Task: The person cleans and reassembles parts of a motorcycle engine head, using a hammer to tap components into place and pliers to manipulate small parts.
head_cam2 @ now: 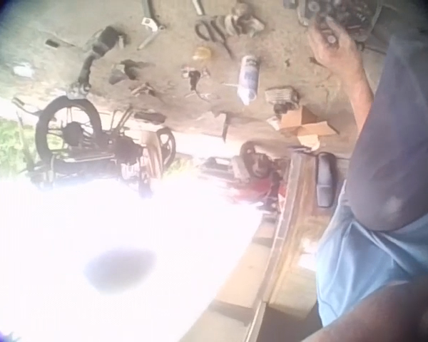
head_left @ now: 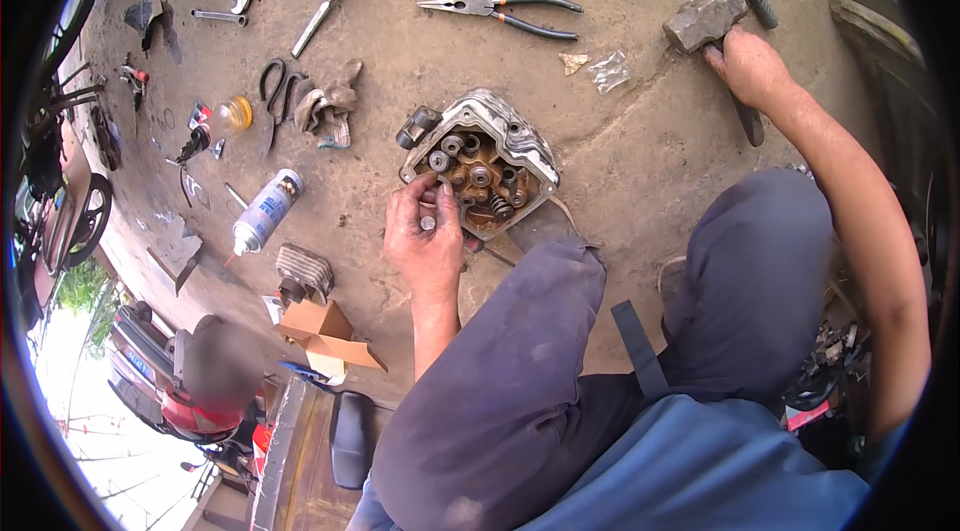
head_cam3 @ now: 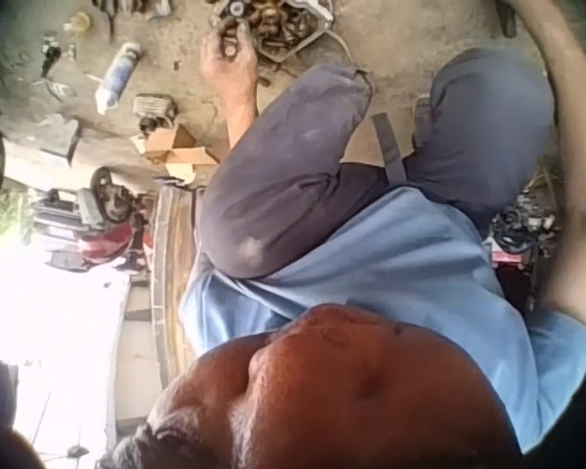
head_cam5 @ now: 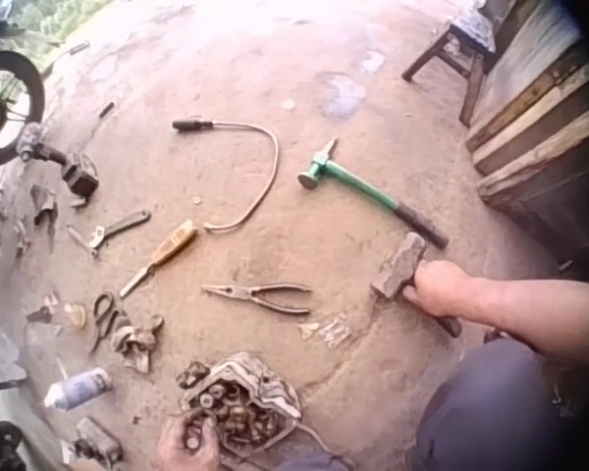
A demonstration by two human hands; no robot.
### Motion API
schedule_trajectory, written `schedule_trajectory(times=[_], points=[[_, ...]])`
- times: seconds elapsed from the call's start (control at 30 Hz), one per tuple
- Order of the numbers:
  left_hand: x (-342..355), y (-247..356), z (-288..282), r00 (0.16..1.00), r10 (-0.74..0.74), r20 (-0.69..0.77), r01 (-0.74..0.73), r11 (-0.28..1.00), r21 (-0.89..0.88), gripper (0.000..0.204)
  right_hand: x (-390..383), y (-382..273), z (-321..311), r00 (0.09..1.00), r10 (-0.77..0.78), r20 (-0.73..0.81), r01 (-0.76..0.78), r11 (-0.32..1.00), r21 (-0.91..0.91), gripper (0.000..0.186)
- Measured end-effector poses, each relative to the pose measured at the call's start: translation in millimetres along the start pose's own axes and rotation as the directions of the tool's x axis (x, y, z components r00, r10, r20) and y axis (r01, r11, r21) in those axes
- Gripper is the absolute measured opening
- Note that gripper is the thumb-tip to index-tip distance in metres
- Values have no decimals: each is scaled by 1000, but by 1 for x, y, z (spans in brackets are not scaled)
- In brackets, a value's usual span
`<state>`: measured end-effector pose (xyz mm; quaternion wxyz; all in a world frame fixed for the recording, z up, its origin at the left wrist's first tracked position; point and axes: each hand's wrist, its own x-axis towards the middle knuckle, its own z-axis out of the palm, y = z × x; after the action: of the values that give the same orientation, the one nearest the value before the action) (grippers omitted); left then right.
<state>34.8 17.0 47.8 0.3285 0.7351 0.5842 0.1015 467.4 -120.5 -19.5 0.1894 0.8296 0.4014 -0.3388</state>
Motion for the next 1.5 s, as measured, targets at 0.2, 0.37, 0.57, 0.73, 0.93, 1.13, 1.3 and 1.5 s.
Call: schedule_trajectory(times=[0.2, 0.37, 0.57, 0.73, 0.93, 1.13, 1.3, 1.5], points=[[7, -3, 4, 998, 36, 47, -37, 999, 27, 27, -6, 0, -8, 999, 1, 49, -2, 1000, 5, 47], [10, -30, 17, 1000, 29, 1, -29, 999, -24, 27, 3, 4, 0, 998, -61, -18, 62, 997, 52, 43], [0, -26, 19, 991, -123, -48, 113, 979, -170, 18, 5, 14, 10, 997, -69, -15, 70, 994, 86, 40], [3, -23, 22, 992, -111, -58, 99, 979, -180, 16, 5, 18, 7, 992, -107, -71, 117, 981, 157, 39], [6, -28, 22, 994, -100, -47, 89, 978, -191, 16, 3, 21, 8, 991, -120, -58, 126, 983, 131, 39], [9, -36, 25, 999, -32, -34, 26, 989, -144, 15, 4, 24, 9, 993, -114, -20, 116, 980, 160, 38], [12, -33, 18, 995, -63, -76, 49, 984, -171, 13, 2, -4, -11, 997, -58, 45, 49, 982, 180, 37], [12, -31, 40, 991, 27, -133, -58, 970, -236, 13, -8, 6, -31, 997, -20, 81, 11, 995, 103, 40]])
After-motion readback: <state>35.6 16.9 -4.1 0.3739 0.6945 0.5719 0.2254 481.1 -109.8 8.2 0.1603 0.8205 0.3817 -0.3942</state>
